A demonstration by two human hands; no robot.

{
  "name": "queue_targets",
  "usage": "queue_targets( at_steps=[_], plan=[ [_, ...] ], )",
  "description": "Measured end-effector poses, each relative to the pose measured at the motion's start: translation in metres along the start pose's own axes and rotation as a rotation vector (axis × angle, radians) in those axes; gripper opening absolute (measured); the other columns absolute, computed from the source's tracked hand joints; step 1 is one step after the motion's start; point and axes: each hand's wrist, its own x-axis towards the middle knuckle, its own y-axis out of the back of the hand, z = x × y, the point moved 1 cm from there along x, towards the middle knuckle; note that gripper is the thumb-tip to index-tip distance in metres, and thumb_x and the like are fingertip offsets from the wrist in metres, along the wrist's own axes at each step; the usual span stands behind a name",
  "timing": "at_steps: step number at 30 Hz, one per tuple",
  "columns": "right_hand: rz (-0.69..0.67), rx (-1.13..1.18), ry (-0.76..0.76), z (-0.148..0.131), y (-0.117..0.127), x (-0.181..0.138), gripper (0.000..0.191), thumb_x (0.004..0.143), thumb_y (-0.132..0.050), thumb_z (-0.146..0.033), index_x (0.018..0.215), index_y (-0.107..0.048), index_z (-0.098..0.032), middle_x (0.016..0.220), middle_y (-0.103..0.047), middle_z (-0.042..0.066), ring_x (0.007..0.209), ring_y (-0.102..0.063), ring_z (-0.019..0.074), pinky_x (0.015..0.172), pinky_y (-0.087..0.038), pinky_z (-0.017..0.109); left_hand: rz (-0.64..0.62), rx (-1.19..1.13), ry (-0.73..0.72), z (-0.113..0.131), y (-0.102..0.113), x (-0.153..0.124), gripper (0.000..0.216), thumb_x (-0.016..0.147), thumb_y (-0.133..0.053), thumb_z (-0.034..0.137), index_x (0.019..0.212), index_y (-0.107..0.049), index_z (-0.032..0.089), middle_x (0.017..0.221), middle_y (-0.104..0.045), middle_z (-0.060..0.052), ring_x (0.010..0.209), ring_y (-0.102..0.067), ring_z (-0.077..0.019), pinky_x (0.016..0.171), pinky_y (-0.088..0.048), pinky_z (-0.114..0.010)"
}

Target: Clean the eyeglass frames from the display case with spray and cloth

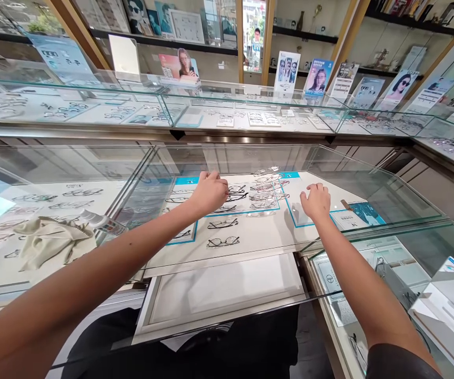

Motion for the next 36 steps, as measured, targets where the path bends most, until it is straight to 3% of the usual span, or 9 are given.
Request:
queue_targets(
  at_steps=[11, 14, 17, 19, 21, 24, 27, 32, 36],
  plan=[
    [-0.004, -0.002, -0.005, -0.001, 0.002, -0.001, 0.04, 0.099, -0.048, -0.04, 0.121, -0.07, -0.015, 0.133, -0.065, 0.021, 0.121, -0.054, 0.0402, 0.1, -0.044, 0.052, -0.012, -0.099, 0.003, -0.001, -0.006, -0.011, 0.023, 0.093, -0.058, 0.02, 0.085, -0.079, 0.018, 0.096, -0.078, -0.018, 0.112, -0.055, -0.0385, 0.101, -0.036, -0.058],
    [-0.007, -0.011, -0.01, 0.0, 0.002, -0.001, 0.041, 0.099, -0.048, -0.041, 0.122, -0.07, -0.015, 0.133, -0.064, 0.021, 0.12, -0.054, 0.0402, 0.1, -0.044, 0.052, -0.01, -0.094, 0.024, 0.003, 0.003, -0.016, 0.019, 0.093, -0.064, 0.027, 0.095, -0.079, 0.016, 0.126, -0.074, -0.021, 0.124, -0.053, -0.0435, 0.104, -0.037, -0.061],
    [0.006, -0.01, -0.001, 0.001, 0.002, -0.002, 0.04, 0.099, -0.049, -0.041, 0.121, -0.07, -0.015, 0.132, -0.065, 0.02, 0.12, -0.054, 0.0402, 0.098, -0.043, 0.051, 0.06, -0.117, 0.036, 0.027, 0.022, -0.037, 0.027, 0.098, -0.061, 0.03, 0.114, -0.076, 0.014, 0.159, -0.055, -0.022, 0.14, -0.044, -0.0472, 0.111, -0.034, -0.064],
    [0.015, -0.01, 0.007, 0.001, 0.002, -0.002, 0.039, 0.099, -0.049, -0.041, 0.121, -0.07, -0.016, 0.131, -0.065, 0.021, 0.119, -0.054, 0.0401, 0.097, -0.043, 0.051, 0.031, -0.267, -0.068, 0.056, 0.031, -0.065, 0.03, 0.106, -0.049, 0.032, 0.12, -0.073, 0.02, 0.144, -0.065, -0.017, 0.132, -0.054, -0.0383, 0.108, -0.04, -0.057],
    [0.02, -0.016, 0.011, 0.001, 0.002, -0.003, 0.039, 0.099, -0.049, -0.041, 0.121, -0.07, -0.016, 0.131, -0.065, 0.021, 0.118, -0.055, 0.0401, 0.097, -0.043, 0.051, -0.192, -0.486, -0.273, 0.091, 0.029, -0.101, 0.029, 0.108, -0.043, 0.031, 0.106, -0.071, 0.023, 0.113, -0.074, -0.011, 0.107, -0.064, -0.0287, 0.097, -0.047, -0.047],
    [0.018, -0.031, 0.013, 0.0, 0.003, -0.003, 0.04, 0.099, -0.049, -0.04, 0.121, -0.07, -0.015, 0.131, -0.065, 0.021, 0.119, -0.055, 0.0405, 0.098, -0.044, 0.051, -0.419, -0.729, -0.356, 0.13, 0.001, -0.147, 0.025, 0.107, -0.042, 0.028, 0.099, -0.066, 0.024, 0.1, -0.074, -0.006, 0.092, -0.065, -0.0225, 0.085, -0.05, -0.039],
    [0.018, -0.028, 0.015, -0.001, 0.004, -0.003, 0.04, 0.099, -0.049, -0.04, 0.122, -0.07, -0.016, 0.131, -0.065, 0.021, 0.118, -0.054, 0.0409, 0.097, -0.044, 0.052, -0.4, -0.766, -0.206, 0.139, -0.05, -0.15, 0.021, 0.105, -0.046, 0.024, 0.104, -0.067, 0.024, 0.113, -0.074, -0.005, 0.105, -0.066, -0.0221, 0.097, -0.051, -0.038],
    [0.018, -0.019, 0.019, -0.003, 0.005, -0.004, 0.039, 0.099, -0.049, -0.04, 0.121, -0.071, -0.016, 0.13, -0.065, 0.021, 0.117, -0.055, 0.0409, 0.096, -0.043, 0.052, -0.245, -0.586, -0.029, 0.118, -0.133, -0.079, 0.021, 0.104, -0.057, 0.03, 0.118, -0.069, 0.021, 0.146, -0.065, -0.015, 0.14, -0.054, -0.0327, 0.118, -0.04, -0.051],
    [0.015, -0.035, 0.025, -0.006, 0.008, -0.005, 0.039, 0.1, -0.05, -0.04, 0.123, -0.07, -0.015, 0.131, -0.066, 0.021, 0.116, -0.056, 0.0403, 0.095, -0.043, 0.051, -0.139, -0.547, 0.072, 0.097, -0.176, -0.015, 0.025, 0.106, -0.053, 0.027, 0.12, -0.072, 0.019, 0.165, -0.052, -0.018, 0.158, -0.037, -0.0396, 0.127, -0.029, -0.061]
  ],
)
